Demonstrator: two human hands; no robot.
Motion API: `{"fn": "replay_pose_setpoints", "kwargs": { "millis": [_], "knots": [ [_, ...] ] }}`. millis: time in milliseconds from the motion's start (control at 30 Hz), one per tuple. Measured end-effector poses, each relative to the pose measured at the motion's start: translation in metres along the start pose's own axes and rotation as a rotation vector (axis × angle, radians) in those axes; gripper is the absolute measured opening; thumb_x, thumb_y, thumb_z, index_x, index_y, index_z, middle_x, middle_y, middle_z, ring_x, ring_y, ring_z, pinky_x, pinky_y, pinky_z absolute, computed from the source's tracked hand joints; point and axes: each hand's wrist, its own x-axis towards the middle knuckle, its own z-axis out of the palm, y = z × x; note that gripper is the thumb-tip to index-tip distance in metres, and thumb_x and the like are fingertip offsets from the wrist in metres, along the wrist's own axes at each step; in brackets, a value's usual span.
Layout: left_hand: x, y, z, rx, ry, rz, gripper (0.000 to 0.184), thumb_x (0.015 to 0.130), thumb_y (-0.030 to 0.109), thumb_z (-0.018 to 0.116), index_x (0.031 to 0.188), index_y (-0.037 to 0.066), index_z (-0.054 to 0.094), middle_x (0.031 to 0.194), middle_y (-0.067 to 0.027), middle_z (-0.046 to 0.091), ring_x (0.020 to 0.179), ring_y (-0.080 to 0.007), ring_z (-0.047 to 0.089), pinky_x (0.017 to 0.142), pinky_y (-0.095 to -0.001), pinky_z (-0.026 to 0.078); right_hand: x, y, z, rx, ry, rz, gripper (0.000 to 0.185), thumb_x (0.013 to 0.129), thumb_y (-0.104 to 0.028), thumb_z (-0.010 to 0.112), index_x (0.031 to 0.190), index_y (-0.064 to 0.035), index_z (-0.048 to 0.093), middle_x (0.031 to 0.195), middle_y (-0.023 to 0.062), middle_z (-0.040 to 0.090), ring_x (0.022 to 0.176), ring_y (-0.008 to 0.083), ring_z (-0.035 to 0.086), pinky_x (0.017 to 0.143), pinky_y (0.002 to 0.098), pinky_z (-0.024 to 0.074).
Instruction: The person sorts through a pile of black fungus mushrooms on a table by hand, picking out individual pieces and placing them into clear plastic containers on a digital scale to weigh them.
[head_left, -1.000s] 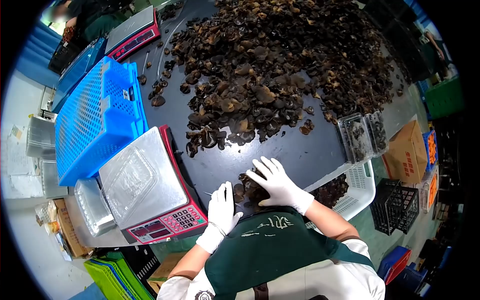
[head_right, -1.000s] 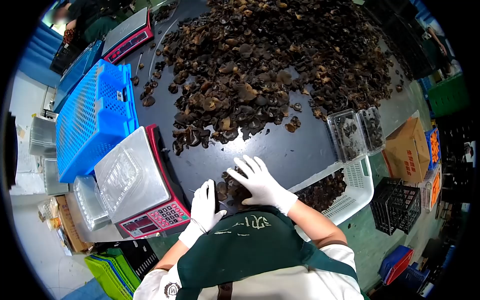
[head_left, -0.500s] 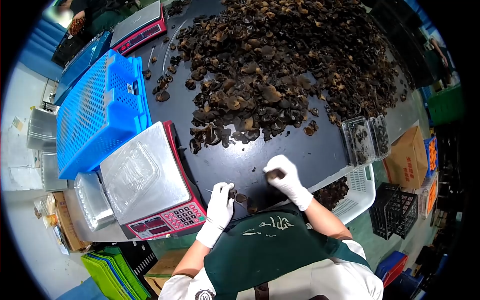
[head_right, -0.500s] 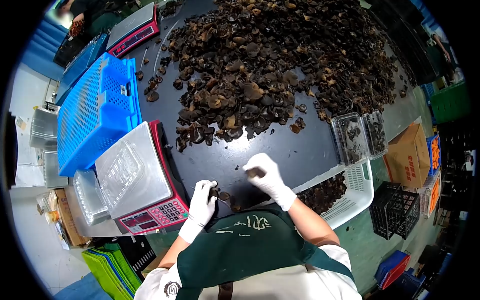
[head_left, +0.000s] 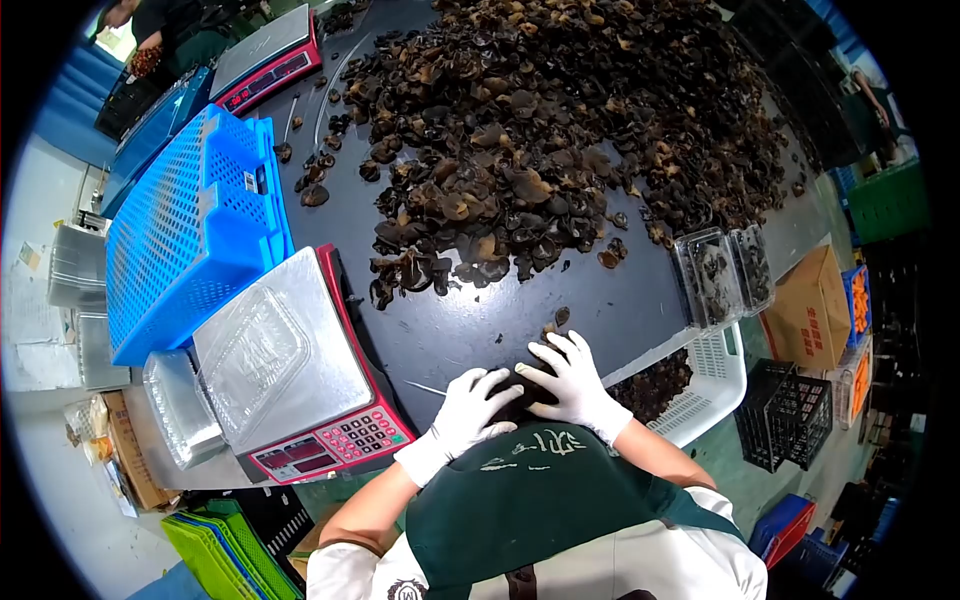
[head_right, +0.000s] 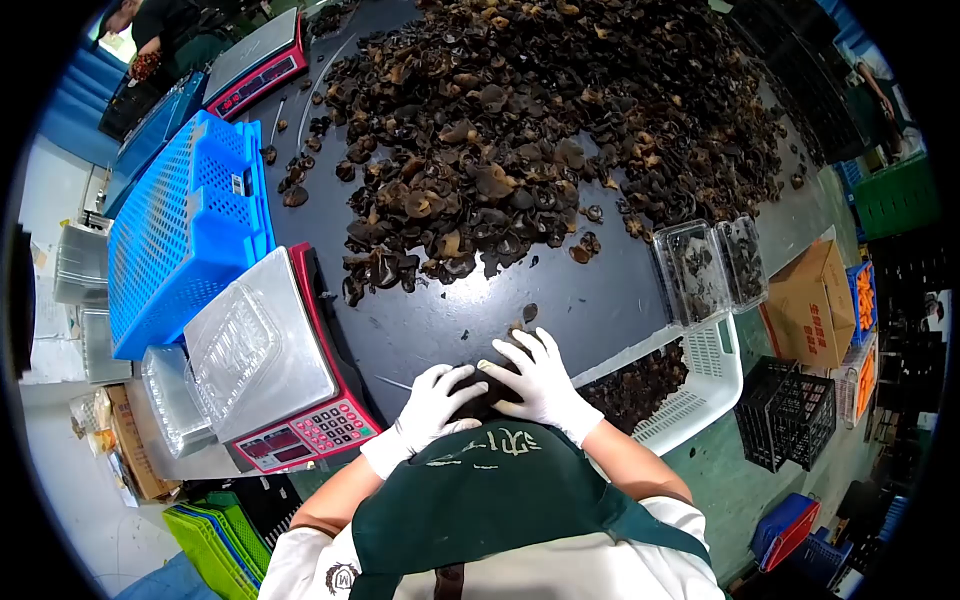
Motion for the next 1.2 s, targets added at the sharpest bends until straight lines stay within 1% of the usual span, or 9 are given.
{"fn": "replay_pose_setpoints", "kwargs": {
  "millis": [267, 433, 533, 633, 733, 867, 900, 1067, 1200],
  "knots": [
    [0.008, -0.007, 0.011, -0.027, -0.095, 0.144, 0.038, 0.082, 0.029, 0.064, 0.117, 0.013, 0.062, 0.124, -0.01, 0.056, 0.111, -0.0324, 0.048, 0.096, -0.0429, 0.038, 0.004, 0.022, 0.012, 0.057, 0.034, -0.185, 0.03, 0.063, -0.014, 0.074, 0.091, -0.0147, 0.065, 0.091, 0.0005, 0.06, 0.087, 0.0223, 0.058, 0.078, 0.0353, 0.0482],
    [0.008, -0.008, 0.018, -0.087, -0.002, 0.107, 0.041, 0.077, 0.025, 0.071, 0.114, 0.012, 0.062, 0.12, -0.0102, 0.056, 0.108, -0.0306, 0.051, 0.092, -0.0417, 0.041, 0.019, 0.023, 0.013, 0.631, 0.621, 0.415, 0.007, 0.08, -0.002, 0.066, 0.084, -0.0066, 0.063, 0.076, 0.0036, 0.064, 0.07, 0.0133, 0.061, 0.059, 0.0278, 0.0484],
    [0.01, -0.006, 0.019, -0.102, 0.042, 0.05, 0.047, 0.072, 0.025, 0.074, 0.115, 0.013, 0.059, 0.12, -0.0097, 0.055, 0.105, -0.0285, 0.053, 0.088, -0.04, 0.044, 0.024, 0.034, -0.011, 1.289, 0.642, 0.814, 0.009, 0.085, -0.002, 0.065, 0.093, -0.0034, 0.062, 0.075, 0.0042, 0.062, 0.06, 0.0085, 0.055, 0.049, 0.0216, 0.0408],
    [0.021, 0.0, 0.014, -0.076, 0.08, 0.006, 0.056, 0.072, 0.029, 0.075, 0.122, 0.015, 0.055, 0.125, -0.0087, 0.051, 0.1, -0.0272, 0.054, 0.083, -0.0386, 0.046, 0.021, 0.049, -0.022, 1.21, 0.469, 0.811, 0.012, 0.084, -0.003, 0.065, 0.096, -0.0023, 0.063, 0.08, 0.0041, 0.064, 0.065, 0.0093, 0.058, 0.053, 0.0231, 0.0446],
    [0.031, 0.004, 0.02, 0.218, -0.101, 0.048, 0.066, 0.076, 0.041, 0.069, 0.136, 0.024, 0.046, 0.13, -0.0057, 0.05, 0.091, -0.024, 0.053, 0.076, -0.0369, 0.045, 0.03, 0.041, -0.028, 0.491, 0.286, 0.487, 0.034, 0.075, -0.007, 0.07, 0.109, -0.0071, 0.066, 0.086, 0.0045, 0.065, 0.074, 0.0161, 0.062, 0.072, 0.027, 0.0507],
    [0.035, 0.003, 0.032, 0.301, -0.136, 0.129, 0.045, 0.078, 0.037, 0.067, 0.12, 0.023, 0.057, 0.105, -0.001, 0.054, 0.084, -0.0203, 0.056, 0.064, -0.0325, 0.048, 0.039, 0.024, -0.011, 0.024, 0.02, 0.512, 0.05, 0.076, -0.025, 0.065, 0.124, -0.0145, 0.056, 0.115, 0.0102, 0.053, 0.098, 0.0271, 0.06, 0.078, 0.0388, 0.0517],
    [0.034, 0.002, 0.036, 0.305, -0.119, 0.155, 0.039, 0.078, 0.035, 0.066, 0.114, 0.022, 0.06, 0.099, -0.0002, 0.054, 0.082, -0.0195, 0.056, 0.06, -0.0311, 0.049, 0.041, 0.022, -0.009, 0.019, 0.084, 0.483, 0.045, 0.074, -0.02, 0.067, 0.119, -0.0141, 0.06, 0.105, 0.0099, 0.057, 0.092, 0.0277, 0.061, 0.077, 0.0375, 0.052],
    [0.024, -0.004, 0.041, -0.002, -0.105, 0.109, 0.017, 0.085, 0.025, 0.06, 0.101, 0.018, 0.061, 0.092, -0.0037, 0.053, 0.08, -0.0216, 0.059, 0.059, -0.0344, 0.053, 0.033, 0.047, -0.009, 0.89, 0.357, 0.712, 0.016, 0.078, -0.005, 0.069, 0.093, -0.0025, 0.069, 0.086, 0.0028, 0.067, 0.075, 0.0119, 0.063, 0.064, 0.0245, 0.049],
    [0.018, 0.001, 0.031, -0.666, 0.07, -0.191, 0.02, 0.085, 0.016, 0.067, 0.105, 0.011, 0.067, 0.096, -0.0069, 0.06, 0.088, -0.0248, 0.061, 0.076, -0.03, 0.05, 0.019, 0.054, -0.032, 1.864, 0.423, 0.996, 0.027, 0.087, -0.017, 0.059, 0.113, -0.0092, 0.06, 0.094, 0.0025, 0.063, 0.075, 0.0147, 0.062, 0.05, 0.0245, 0.0466]
  ]
}}
